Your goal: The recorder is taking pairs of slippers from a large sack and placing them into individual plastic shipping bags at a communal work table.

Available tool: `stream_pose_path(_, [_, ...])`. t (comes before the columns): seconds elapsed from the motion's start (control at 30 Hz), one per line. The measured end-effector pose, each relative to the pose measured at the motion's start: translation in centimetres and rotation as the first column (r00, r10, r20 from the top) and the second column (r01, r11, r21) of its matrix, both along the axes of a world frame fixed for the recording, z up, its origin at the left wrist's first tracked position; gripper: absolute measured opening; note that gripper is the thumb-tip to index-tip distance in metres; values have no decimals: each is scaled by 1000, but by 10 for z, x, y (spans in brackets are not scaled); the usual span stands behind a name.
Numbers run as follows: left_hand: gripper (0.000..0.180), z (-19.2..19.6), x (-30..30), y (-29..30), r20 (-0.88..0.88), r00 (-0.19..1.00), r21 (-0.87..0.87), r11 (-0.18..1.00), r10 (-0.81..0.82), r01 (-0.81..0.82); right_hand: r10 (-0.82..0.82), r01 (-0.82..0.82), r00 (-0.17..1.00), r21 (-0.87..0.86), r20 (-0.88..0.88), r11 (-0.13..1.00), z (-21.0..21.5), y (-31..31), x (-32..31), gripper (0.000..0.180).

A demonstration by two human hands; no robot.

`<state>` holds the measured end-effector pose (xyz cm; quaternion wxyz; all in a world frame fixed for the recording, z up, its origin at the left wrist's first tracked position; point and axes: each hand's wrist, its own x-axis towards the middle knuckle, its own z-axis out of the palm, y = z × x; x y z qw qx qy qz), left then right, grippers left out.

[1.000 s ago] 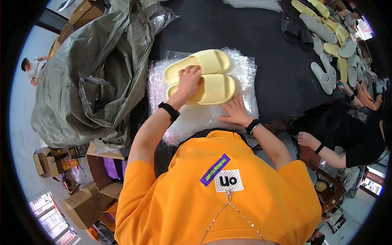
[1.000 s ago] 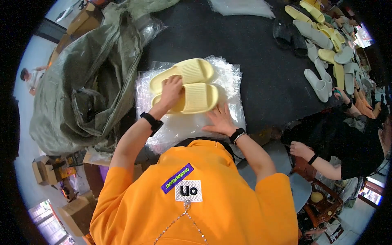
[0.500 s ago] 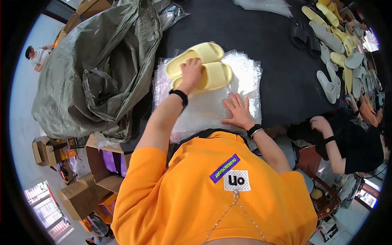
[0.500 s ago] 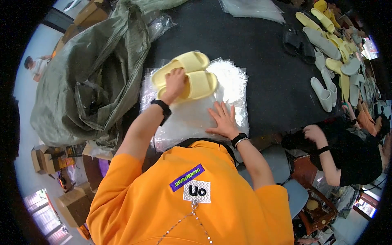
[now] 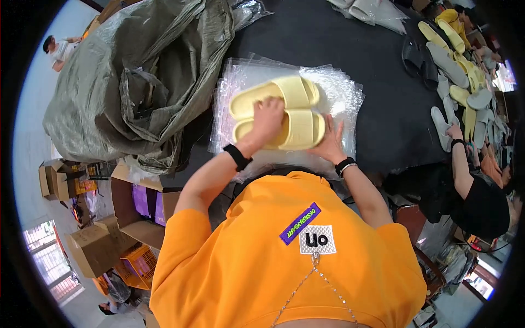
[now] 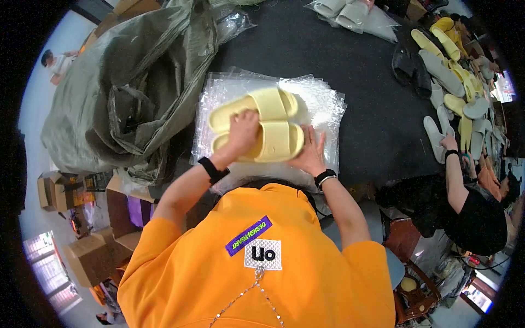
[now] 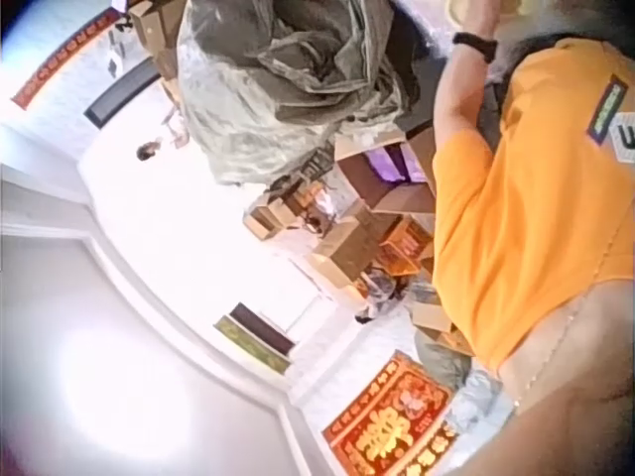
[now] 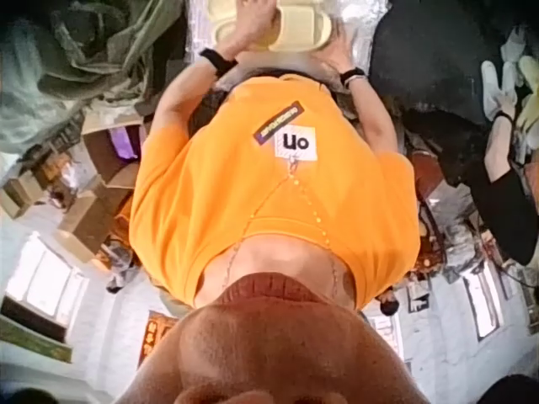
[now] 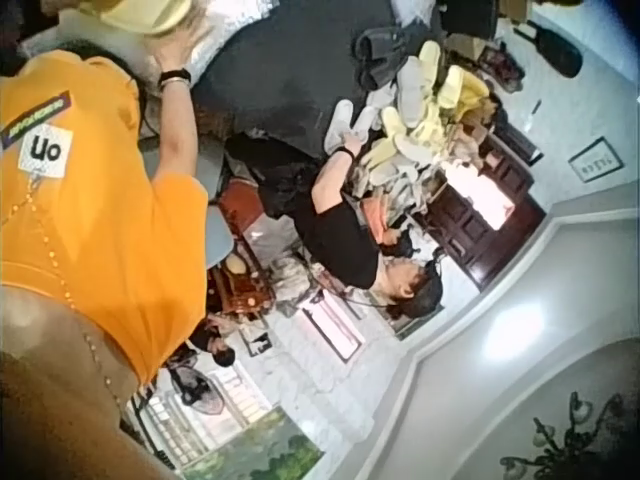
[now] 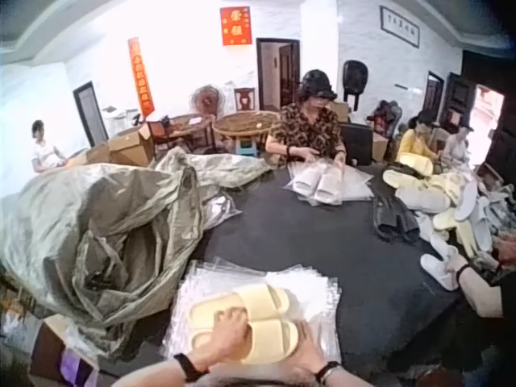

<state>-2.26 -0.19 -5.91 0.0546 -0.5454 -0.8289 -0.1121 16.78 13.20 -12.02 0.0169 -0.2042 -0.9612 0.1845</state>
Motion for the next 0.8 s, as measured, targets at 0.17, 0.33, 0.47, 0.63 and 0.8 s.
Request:
stream_pose_path(0.17, [31,-32,7,-34,63,995,83,994,-72,67,52,-57,994,57,98,997,6,-3,6,90])
stream_pose_path(0.33, [30,-29,-24,-65,35,996,63,994,83,-85,73,-72,993,-18,92,997,14,1,16,86])
stream_pose_path(0.47, [32,-14,-27,-59,108,991,-24,996,85,-83,10,-12,1000,-212,-9,977,17,12,18,75])
stream_pose_path(0.63, [38,-2,-2,-43,33,990,18,991,-134,134,-189,-21,950,-656,-247,754,37,2,5,67])
stream_pose_path(0.8, [38,7,17,-28,102,958,142,957,-269,254,-239,-39,942,-785,-234,618,42,-3,-4,52])
